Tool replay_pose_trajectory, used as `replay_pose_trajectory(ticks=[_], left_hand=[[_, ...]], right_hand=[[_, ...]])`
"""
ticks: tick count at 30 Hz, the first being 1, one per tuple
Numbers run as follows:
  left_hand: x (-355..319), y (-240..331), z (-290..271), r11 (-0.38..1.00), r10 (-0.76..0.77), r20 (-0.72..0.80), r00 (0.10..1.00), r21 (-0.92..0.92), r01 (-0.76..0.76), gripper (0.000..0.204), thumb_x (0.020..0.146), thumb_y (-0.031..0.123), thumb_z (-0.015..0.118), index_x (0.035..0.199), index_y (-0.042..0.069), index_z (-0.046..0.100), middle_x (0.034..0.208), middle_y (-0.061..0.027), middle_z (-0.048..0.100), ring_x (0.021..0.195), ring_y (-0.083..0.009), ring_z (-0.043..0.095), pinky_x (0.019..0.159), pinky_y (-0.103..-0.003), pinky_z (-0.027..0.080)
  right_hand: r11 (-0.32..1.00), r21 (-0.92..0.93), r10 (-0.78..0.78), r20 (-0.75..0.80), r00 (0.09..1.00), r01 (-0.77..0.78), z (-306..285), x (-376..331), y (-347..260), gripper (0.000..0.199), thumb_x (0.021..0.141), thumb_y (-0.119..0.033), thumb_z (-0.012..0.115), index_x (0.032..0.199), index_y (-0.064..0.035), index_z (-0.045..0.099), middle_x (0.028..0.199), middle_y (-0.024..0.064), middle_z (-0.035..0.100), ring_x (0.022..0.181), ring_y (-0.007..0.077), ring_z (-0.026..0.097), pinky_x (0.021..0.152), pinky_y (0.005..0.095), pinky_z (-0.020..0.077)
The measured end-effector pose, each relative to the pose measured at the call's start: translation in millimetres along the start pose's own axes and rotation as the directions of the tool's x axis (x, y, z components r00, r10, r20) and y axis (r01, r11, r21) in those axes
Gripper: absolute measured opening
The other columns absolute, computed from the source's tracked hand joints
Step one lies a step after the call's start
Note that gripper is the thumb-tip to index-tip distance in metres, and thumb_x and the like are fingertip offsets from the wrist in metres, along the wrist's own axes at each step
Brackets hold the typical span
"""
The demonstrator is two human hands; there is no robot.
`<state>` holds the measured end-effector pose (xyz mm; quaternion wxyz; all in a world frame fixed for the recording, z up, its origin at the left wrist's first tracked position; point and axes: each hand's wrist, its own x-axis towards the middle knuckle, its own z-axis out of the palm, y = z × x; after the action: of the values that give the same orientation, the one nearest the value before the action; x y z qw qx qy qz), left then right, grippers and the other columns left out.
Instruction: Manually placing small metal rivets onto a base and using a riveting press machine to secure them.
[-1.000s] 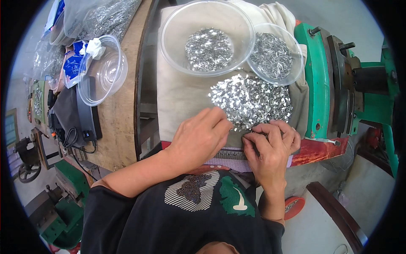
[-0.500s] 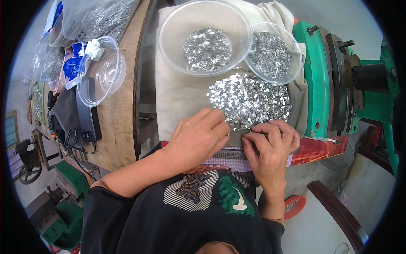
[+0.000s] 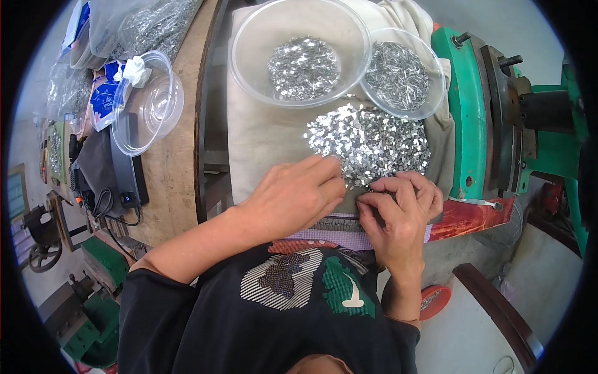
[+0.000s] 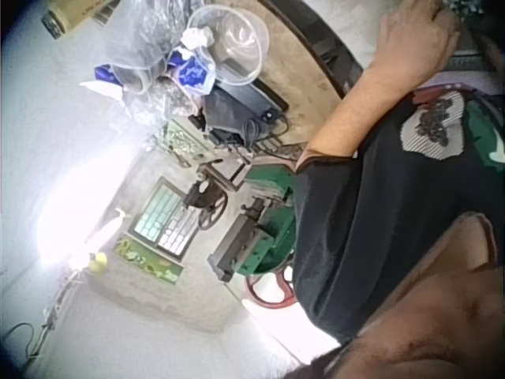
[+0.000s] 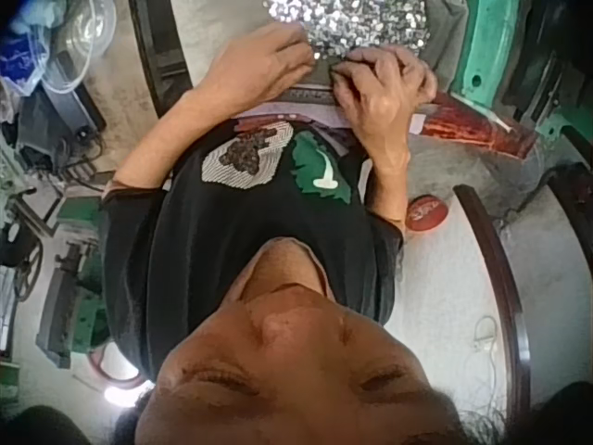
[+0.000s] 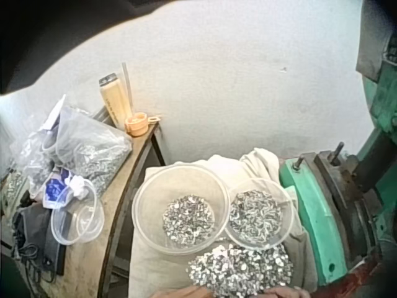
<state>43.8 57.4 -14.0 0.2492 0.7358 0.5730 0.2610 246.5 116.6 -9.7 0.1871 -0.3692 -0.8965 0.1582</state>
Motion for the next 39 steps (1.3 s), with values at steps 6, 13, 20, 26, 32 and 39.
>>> replay_pose_trajectory(ticks=[6, 13, 20, 26, 32, 39], left_hand=[[-12, 22, 9, 0.999, 0.024, -0.068, 0.997, -0.038, -0.027, 0.015, 0.078, 0.014, 0.077, 0.082, 0.007, 0.065, 0.091, -0.0037, 0.059, 0.081, -0.0234, 0.061, 0.065, -0.036, 0.051], [-15, 29, 25, 0.998, 0.050, -0.057, 0.997, 0.041, -0.048, 0.017, 0.077, 0.016, 0.077, 0.081, 0.007, 0.064, 0.090, -0.0035, 0.059, 0.081, -0.0228, 0.059, 0.070, -0.036, 0.049], [-16, 30, 23, 0.997, 0.039, -0.051, 0.998, 0.065, -0.036, 0.017, 0.077, 0.016, 0.076, 0.083, 0.007, 0.063, 0.089, -0.0042, 0.058, 0.081, -0.0231, 0.058, 0.070, -0.036, 0.049], [-15, 23, 13, 0.995, -0.051, -0.117, 0.992, -0.092, 0.040, 0.019, 0.074, 0.008, 0.077, 0.088, 0.006, 0.065, 0.089, -0.0059, 0.058, 0.081, -0.0263, 0.061, 0.067, -0.038, 0.051], [-4, 1, 5, 0.999, -0.010, -0.130, 0.991, 0.047, 0.016, 0.020, 0.074, 0.002, 0.076, 0.092, 0.005, 0.068, 0.090, -0.0063, 0.059, 0.081, -0.0266, 0.063, 0.067, -0.038, 0.052], [0, -2, 4, 0.998, 0.013, -0.150, 0.989, 0.062, -0.004, 0.009, 0.079, 0.008, 0.069, 0.084, 0.004, 0.062, 0.087, -0.0073, 0.053, 0.081, -0.0250, 0.059, 0.066, -0.038, 0.052]], right_hand=[[0.991, 0.130, 0.020, 0.037, 0.999, -0.025, -17, -11, 9, 0.016, 0.067, -0.015, 0.083, 0.079, -0.0180, 0.073, 0.101, -0.0069, 0.065, 0.113, 0.0251, 0.052, 0.097, 0.0455, 0.0264], [0.991, 0.134, -0.014, 0.080, 0.997, 0.003, -20, -21, 7, 0.016, 0.067, -0.016, 0.083, 0.079, -0.0178, 0.073, 0.101, -0.0067, 0.065, 0.113, 0.0256, 0.052, 0.097, 0.0473, 0.0276], [0.995, 0.085, -0.057, 0.109, 0.992, 0.048, -15, -25, 1, 0.015, 0.069, -0.017, 0.082, 0.081, -0.0175, 0.074, 0.102, -0.0067, 0.065, 0.112, 0.0251, 0.053, 0.099, 0.0496, 0.0278], [0.996, 0.088, -0.037, 0.065, 0.997, 0.031, -17, -16, 6, 0.017, 0.069, -0.017, 0.082, 0.085, -0.0186, 0.075, 0.102, -0.0066, 0.065, 0.110, 0.0236, 0.054, 0.097, 0.0475, 0.0286], [0.998, 0.044, -0.037, -0.029, 0.999, 0.038, -2, 2, 6, 0.018, 0.070, -0.015, 0.081, 0.087, -0.0180, 0.076, 0.098, -0.0049, 0.063, 0.103, 0.0230, 0.056, 0.093, 0.0445, 0.0309], [0.992, -0.025, -0.125, -0.004, 0.992, 0.125, 4, 17, 2, 0.015, 0.071, -0.017, 0.079, 0.086, -0.0171, 0.075, 0.096, -0.0045, 0.062, 0.103, 0.0216, 0.055, 0.096, 0.0447, 0.0322]])
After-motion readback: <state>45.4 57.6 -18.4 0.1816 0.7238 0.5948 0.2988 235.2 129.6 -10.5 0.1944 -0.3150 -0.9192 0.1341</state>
